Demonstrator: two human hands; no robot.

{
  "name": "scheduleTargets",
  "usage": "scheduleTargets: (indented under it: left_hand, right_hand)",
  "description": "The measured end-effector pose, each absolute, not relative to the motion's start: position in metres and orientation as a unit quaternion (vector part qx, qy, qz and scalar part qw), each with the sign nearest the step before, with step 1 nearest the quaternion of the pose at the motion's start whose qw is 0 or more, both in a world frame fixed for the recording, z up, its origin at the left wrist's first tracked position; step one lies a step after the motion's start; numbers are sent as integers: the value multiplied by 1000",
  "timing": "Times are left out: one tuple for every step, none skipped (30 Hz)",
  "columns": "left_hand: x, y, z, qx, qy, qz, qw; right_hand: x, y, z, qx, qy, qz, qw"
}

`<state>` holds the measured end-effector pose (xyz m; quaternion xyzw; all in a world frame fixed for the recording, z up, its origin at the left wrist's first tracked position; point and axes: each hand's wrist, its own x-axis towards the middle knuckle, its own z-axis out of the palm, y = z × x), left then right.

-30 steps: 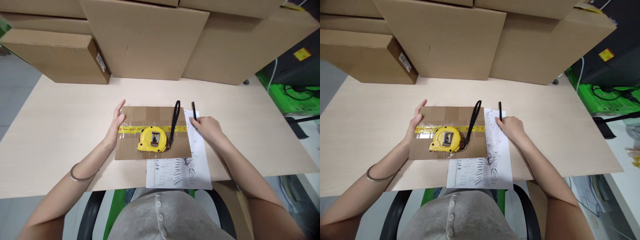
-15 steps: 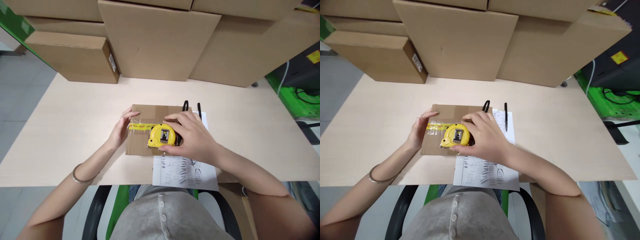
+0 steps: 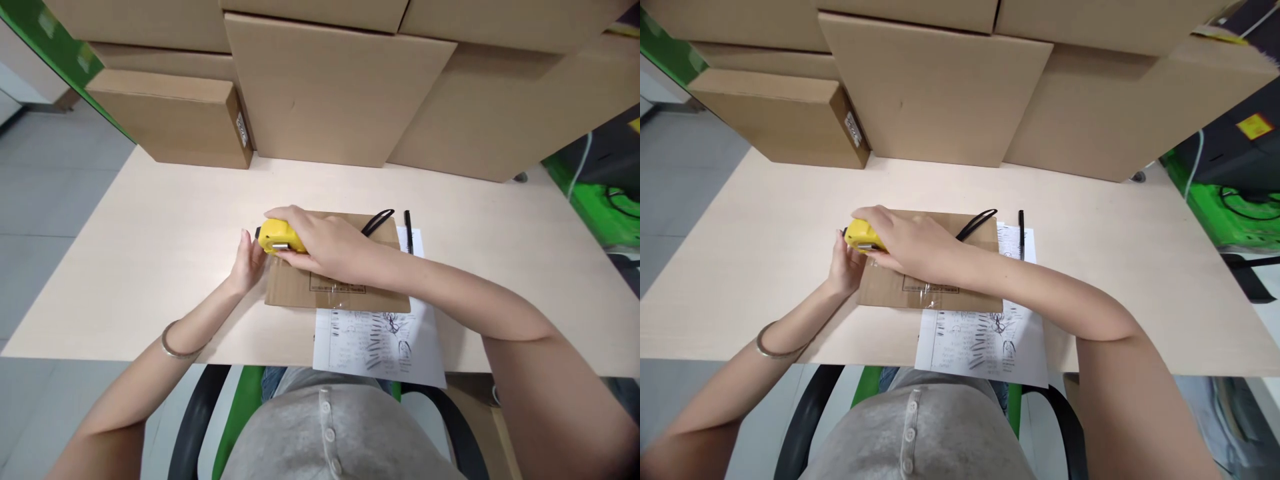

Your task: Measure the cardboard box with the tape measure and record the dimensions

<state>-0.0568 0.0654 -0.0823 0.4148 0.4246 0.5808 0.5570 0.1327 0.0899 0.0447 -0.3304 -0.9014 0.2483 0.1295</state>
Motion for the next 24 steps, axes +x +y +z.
scheduleTargets:
  left_hand:
    - [-58,66,-84,426,420,575,558]
    - [-60,68,-86,447,415,567,553]
    - [-63,69,-87,474,410,558,544]
    - [-65,71,-88,503,405,549,530]
    - [-67,72,-89,529,401,540,518]
    - [-69,74,-89,547,397,532,510]
    - [-70,75,-89,556,394,527,509]
    - [-71,75,-89,557,390,523,515]
    - [-71,75,-88,551,387,521,524]
    - [-70,76,-87,543,385,520,535]
    - [-69,75,-85,534,383,522,544]
    - [-68,75,-84,526,381,524,551]
    - [-67,75,-84,521,379,526,555]
    - [-66,75,-83,518,378,527,558]
    - [-66,75,-83,516,378,528,559]
    - [-65,75,-82,516,380,528,558]
    - [-66,75,-82,516,383,527,556]
    - [-66,75,-81,515,386,527,554]
    - [-66,75,-80,515,390,526,553]
    - [-66,74,-80,515,394,525,551]
    - [-66,74,-79,516,396,524,550]
    - [-67,73,-78,517,398,523,549]
    - [-66,72,-78,518,400,521,548]
    - [-66,72,-78,518,402,521,546]
  right_hand:
    - [133,90,44,-332,-901,249,127]
    - [136,90,43,-333,-899,251,135]
    - [140,89,41,-333,-895,256,149]
    - [147,88,40,-333,-891,260,165]
    - [157,87,38,-335,-887,263,180]
    - [168,86,37,-342,-881,263,193]
    - [182,84,36,-352,-874,265,205]
    - [197,83,35,-366,-864,269,217]
    - [215,81,34,-383,-852,274,229]
    - [234,78,33,-400,-837,283,243]
    - [253,75,32,-420,-821,291,254]
    - [272,72,31,-439,-805,298,266]
    - [290,69,30,-458,-786,306,279]
    - [306,65,28,-480,-769,310,287]
    - [318,61,26,-498,-754,312,293]
    - [327,58,23,-513,-743,312,295]
    - [332,55,20,-523,-737,310,295]
    - [335,53,16,-528,-734,308,294]
    - [334,52,13,-530,-734,306,295]
    - [333,51,10,-530,-734,304,296]
    - [331,50,8,-529,-734,303,300]
    - [329,50,7,-528,-734,301,304]
    - [328,50,7,-527,-734,300,305]
    - [327,50,9,-527,-736,297,304]
